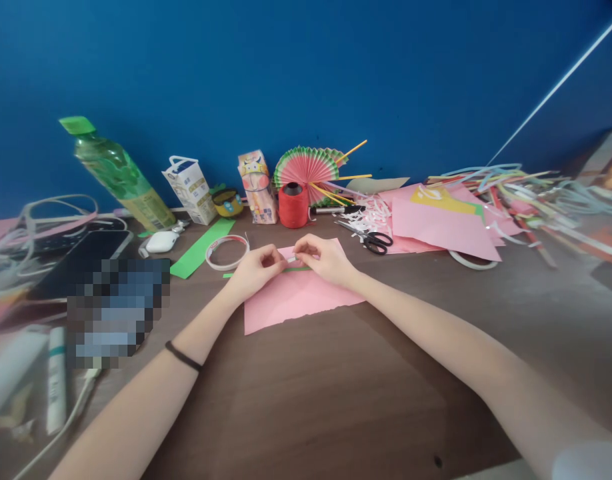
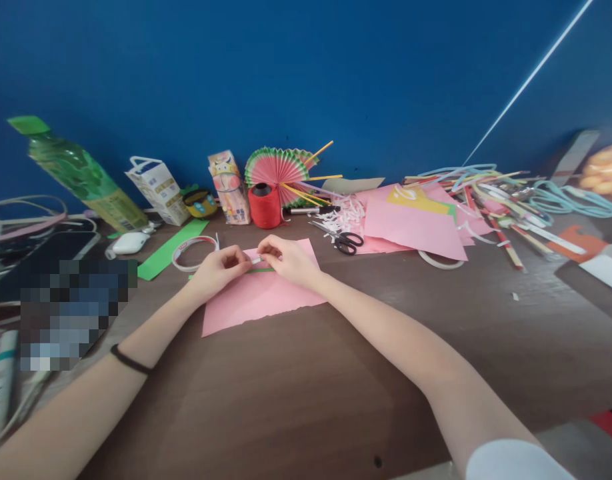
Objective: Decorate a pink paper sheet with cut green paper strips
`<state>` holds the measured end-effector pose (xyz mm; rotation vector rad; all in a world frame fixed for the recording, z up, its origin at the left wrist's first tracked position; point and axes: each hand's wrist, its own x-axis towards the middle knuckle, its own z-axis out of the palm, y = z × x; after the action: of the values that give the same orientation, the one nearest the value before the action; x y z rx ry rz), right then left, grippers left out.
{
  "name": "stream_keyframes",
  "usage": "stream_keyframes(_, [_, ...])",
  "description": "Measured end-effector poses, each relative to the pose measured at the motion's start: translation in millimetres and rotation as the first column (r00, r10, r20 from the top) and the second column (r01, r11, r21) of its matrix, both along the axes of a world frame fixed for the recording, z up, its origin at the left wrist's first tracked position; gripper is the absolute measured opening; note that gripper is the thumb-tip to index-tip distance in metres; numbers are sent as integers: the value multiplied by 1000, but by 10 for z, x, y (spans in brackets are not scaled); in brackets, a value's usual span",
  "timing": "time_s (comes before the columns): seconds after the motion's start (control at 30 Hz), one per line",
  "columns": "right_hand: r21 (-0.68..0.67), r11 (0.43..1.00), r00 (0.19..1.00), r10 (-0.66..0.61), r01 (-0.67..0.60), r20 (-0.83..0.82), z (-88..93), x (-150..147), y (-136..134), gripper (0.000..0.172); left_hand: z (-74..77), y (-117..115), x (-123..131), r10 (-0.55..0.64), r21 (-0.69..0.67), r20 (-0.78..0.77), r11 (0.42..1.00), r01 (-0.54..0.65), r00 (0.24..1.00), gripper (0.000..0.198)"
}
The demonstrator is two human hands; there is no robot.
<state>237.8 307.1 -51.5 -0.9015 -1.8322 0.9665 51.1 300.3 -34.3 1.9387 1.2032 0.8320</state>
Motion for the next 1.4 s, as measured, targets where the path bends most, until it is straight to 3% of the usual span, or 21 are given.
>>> stream_keyframes(0.23, [5, 1000, 1000, 4, -4, -4, -14, 5, 5, 6, -2, 3, 2, -6, -8, 7, 1000, 6, 1000, 18])
stream_keyframes(0.43, [56, 991, 993, -119, 118, 11, -42, 9, 31, 6, -39, 24, -15, -35, -5, 139, 999, 36, 990, 20])
stream_keyframes(0.77, [-48, 999, 997, 0, -4, -79, -21, -6, 5, 8, -23, 8, -3, -28, -22, 130, 999, 31, 991, 21])
stream_keyframes(1.4, [-112, 993, 987, 3, -22, -161, -29, -17, 3, 15, -3, 6, -5, -26, -35, 64, 999, 29, 998, 17])
